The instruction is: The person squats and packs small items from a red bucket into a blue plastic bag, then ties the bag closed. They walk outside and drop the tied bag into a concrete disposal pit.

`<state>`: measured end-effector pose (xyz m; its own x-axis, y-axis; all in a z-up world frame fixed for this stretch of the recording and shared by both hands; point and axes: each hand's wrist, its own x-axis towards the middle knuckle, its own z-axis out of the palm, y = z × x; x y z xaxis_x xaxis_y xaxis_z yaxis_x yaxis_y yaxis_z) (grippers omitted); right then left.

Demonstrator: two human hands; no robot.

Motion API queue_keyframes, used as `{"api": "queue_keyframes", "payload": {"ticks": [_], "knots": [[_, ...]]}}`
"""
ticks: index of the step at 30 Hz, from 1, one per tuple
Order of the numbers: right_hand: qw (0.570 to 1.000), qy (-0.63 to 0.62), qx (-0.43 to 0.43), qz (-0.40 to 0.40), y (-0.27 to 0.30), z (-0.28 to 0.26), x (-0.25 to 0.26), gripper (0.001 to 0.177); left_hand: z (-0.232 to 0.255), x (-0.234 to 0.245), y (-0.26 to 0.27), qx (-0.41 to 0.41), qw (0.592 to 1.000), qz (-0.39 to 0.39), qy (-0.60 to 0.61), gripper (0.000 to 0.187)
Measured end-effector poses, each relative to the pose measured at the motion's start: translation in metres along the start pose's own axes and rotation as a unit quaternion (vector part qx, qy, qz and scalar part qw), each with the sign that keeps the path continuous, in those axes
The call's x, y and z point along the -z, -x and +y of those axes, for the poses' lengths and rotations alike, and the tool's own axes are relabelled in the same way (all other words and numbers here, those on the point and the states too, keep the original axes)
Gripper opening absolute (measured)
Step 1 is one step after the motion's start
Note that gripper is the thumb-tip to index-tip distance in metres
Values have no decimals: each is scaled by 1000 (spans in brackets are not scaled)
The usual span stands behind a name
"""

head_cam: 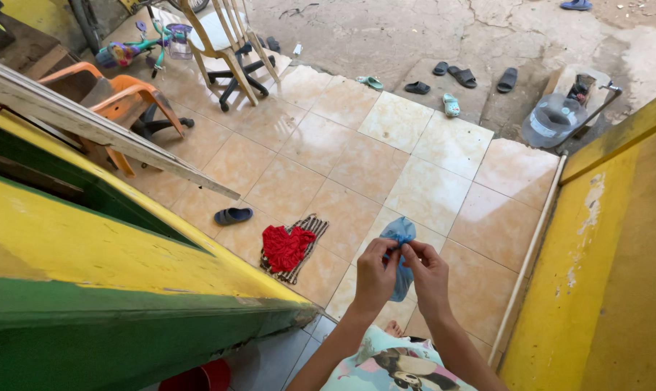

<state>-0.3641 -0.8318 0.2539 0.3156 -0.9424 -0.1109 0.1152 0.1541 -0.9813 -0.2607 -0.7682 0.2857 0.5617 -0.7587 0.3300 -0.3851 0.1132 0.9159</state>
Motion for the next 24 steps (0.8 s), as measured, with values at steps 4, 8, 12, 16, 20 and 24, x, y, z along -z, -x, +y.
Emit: {"api": "queue_keyframes", "payload": {"ticks": [4,8,12,16,20,24], "knots": [[999,-13,-31,-17,-19,11,17,28,-15,-24,-5,62,998,-8,3,15],[998,22,-51,11,-48,23,30,28,-29,-50,-18,82,996,-19,7,20],[997,52,-50,25,-104,35,31,24,-49,-66,-63,124,990,-64,7,26],[998,39,-34,37,-169,50,23,22,-77,-75,-125,75,992,-98,19,32],[998,37,-15,57,-247,50,-1,21,-106,-78,-202,69,986,-148,11,40],[996,45,-19,69,-317,38,-32,24,-134,-80,-277,69,981,-180,22,44]]}}
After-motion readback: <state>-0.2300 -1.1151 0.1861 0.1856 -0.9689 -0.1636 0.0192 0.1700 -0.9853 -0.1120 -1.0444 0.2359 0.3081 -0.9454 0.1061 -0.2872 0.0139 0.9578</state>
